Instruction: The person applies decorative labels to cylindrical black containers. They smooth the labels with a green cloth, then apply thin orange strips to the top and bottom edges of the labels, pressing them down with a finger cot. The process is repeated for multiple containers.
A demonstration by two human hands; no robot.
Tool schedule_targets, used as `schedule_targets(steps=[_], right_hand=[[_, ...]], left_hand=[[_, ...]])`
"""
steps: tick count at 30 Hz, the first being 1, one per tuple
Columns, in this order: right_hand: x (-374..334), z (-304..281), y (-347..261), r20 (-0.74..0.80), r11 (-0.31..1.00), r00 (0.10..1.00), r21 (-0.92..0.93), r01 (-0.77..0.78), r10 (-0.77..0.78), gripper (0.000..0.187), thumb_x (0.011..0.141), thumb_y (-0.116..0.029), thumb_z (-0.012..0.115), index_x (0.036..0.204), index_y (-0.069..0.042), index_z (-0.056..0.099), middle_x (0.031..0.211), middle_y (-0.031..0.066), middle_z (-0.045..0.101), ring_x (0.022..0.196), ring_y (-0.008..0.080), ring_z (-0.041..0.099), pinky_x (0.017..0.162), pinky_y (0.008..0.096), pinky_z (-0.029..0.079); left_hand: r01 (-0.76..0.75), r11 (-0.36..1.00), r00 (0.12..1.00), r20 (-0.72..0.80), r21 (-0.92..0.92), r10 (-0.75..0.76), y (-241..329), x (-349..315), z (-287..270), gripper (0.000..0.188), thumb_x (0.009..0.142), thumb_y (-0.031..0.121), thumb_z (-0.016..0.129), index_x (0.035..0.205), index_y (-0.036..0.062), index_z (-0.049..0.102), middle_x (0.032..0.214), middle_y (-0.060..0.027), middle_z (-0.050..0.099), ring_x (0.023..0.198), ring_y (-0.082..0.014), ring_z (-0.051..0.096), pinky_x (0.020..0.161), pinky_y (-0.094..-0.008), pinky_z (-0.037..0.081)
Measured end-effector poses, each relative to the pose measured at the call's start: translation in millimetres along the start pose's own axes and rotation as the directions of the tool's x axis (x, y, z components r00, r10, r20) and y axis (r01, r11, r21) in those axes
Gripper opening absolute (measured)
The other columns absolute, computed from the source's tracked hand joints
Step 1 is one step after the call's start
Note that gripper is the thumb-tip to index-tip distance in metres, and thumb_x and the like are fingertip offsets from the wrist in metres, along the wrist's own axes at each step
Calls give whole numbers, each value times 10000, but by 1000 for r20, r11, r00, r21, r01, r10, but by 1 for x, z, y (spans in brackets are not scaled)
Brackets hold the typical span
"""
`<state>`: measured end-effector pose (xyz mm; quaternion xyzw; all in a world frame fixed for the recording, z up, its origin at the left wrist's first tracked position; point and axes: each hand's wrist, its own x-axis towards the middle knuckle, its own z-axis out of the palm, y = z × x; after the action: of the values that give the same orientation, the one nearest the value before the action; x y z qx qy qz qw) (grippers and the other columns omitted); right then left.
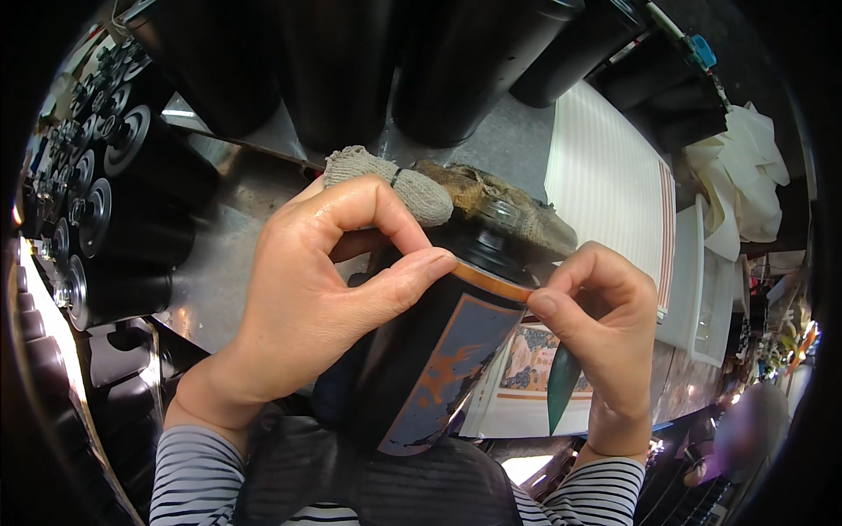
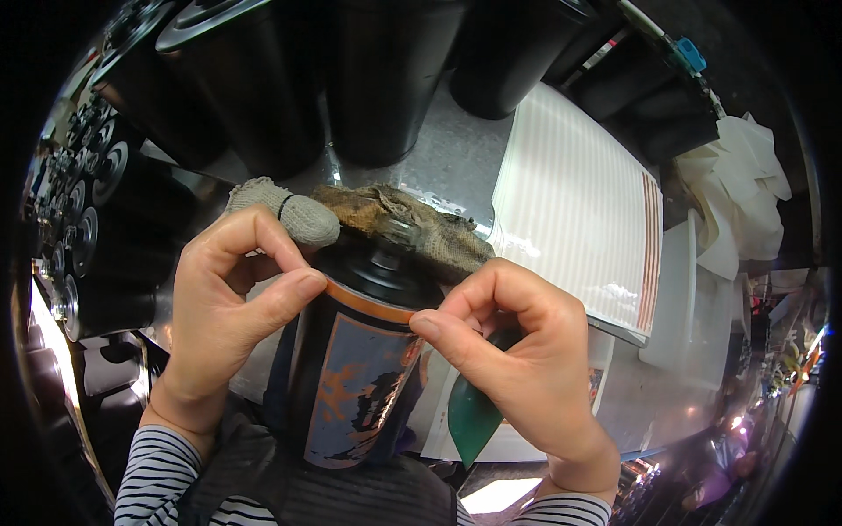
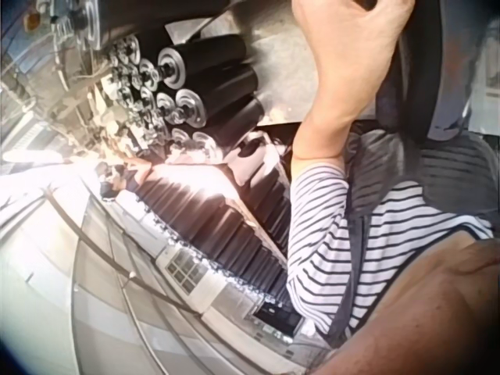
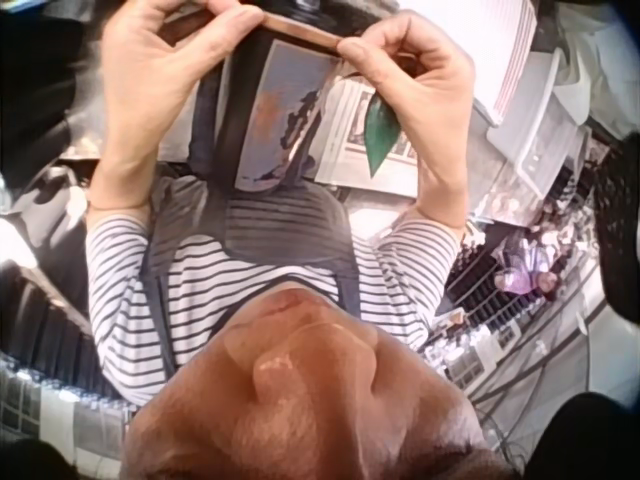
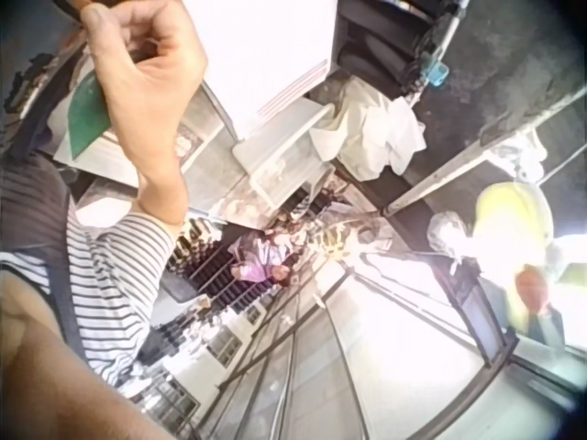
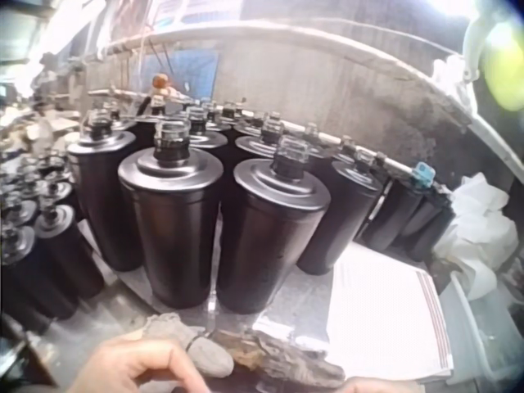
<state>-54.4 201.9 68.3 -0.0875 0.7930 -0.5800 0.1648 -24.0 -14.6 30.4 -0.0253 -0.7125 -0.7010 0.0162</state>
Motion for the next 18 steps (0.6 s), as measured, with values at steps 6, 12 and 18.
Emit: schedule_targets(steps=[6,12,18], right_hand=[[0,1,-5,-17,999,999,-15,-38,37,152,782,-46,733,749,-4,590,675,14,613,587,33,529,538,163,395],[0,3,-9,-28,996,998,-71,-56,54,178,777,-40,736,730,-10,566,662,7,589,576,26,515,521,155,378],[-1,2,-8,-37,994,998,-93,-57,54,183,775,-44,742,730,-14,566,658,3,585,569,24,510,511,153,375]], left_hand=[[51,904,999,6,-425,-54,-15,1,8,404,906,149,608,1259,18,463,1158,-85,565,1063,-136,556,945,-273,440],[136,828,990,37,-544,-138,-20,0,13,479,838,147,703,1248,36,483,1131,-61,578,1059,-119,546,965,-269,423],[137,780,990,57,-610,-129,-20,1,11,408,864,130,669,1225,33,503,1116,-44,581,1037,-99,549,942,-247,431]])
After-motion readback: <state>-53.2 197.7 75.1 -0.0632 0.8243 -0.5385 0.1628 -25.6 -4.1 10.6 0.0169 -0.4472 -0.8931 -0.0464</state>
